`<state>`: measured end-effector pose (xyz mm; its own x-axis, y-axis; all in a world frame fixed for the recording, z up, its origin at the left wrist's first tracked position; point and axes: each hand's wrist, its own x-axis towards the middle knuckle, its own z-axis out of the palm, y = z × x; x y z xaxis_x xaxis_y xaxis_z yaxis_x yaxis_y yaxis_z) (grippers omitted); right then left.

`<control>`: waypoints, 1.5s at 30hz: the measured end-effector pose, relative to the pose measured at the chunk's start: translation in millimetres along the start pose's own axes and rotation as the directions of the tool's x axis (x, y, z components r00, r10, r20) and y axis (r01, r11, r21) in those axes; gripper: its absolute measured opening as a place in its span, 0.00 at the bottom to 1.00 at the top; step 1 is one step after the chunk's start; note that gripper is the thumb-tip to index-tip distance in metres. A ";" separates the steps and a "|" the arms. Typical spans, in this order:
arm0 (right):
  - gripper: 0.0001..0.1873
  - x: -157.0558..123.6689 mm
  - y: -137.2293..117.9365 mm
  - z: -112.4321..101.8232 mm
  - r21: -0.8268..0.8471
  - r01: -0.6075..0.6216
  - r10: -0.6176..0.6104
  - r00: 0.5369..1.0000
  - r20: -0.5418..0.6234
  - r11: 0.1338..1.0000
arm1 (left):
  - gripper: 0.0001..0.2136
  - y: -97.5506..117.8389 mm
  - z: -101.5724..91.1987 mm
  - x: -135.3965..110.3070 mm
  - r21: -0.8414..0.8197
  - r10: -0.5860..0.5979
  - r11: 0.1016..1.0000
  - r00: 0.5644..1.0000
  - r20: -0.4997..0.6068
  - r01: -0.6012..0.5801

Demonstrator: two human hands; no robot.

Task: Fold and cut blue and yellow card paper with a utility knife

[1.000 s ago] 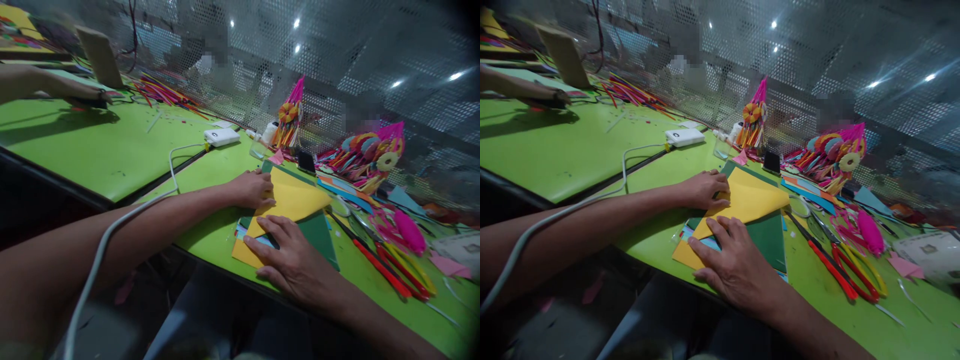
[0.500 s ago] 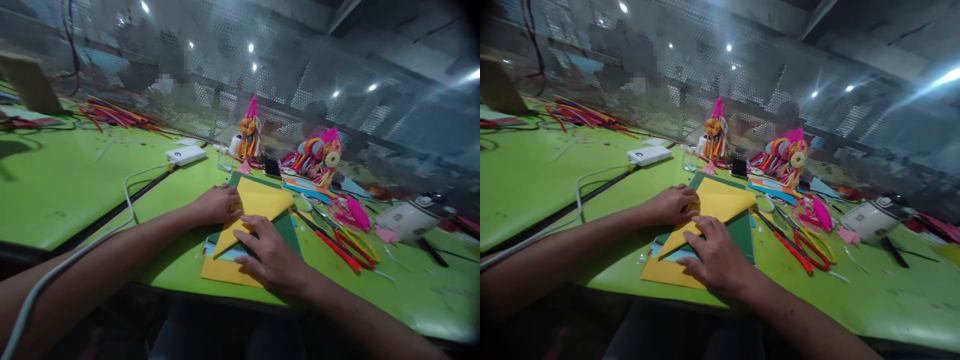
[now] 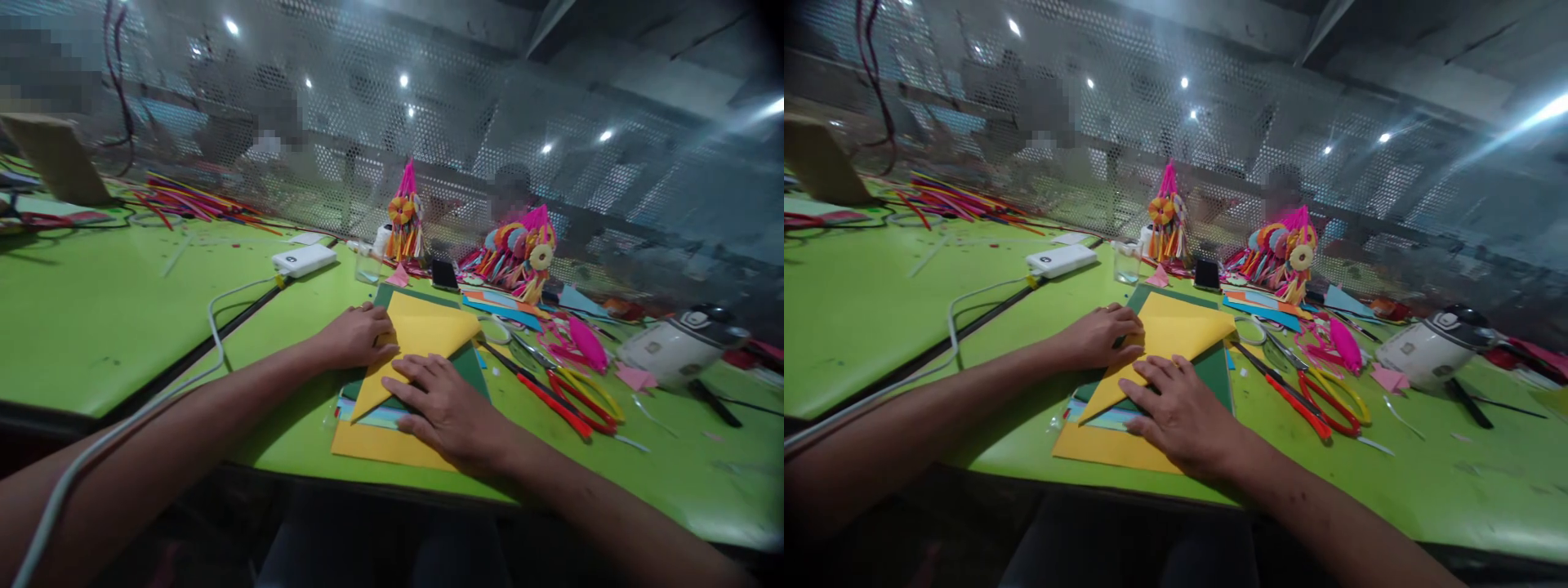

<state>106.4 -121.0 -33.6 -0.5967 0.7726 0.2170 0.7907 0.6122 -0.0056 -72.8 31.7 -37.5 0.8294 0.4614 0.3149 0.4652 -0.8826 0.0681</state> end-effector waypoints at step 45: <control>0.31 -11.3 16.3 -11.8 -0.074 -0.261 0.258 0.965 -0.049 0.963 | 0.13 -9.9 3.0 4.2 -0.046 0.069 0.996 0.996 -0.050 -0.072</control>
<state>127.7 -121.7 -24.6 -0.3652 0.8952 0.2554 0.9269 0.3753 0.0099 -73.0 42.7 -39.7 0.8431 0.3942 0.3658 0.3898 -0.9166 0.0892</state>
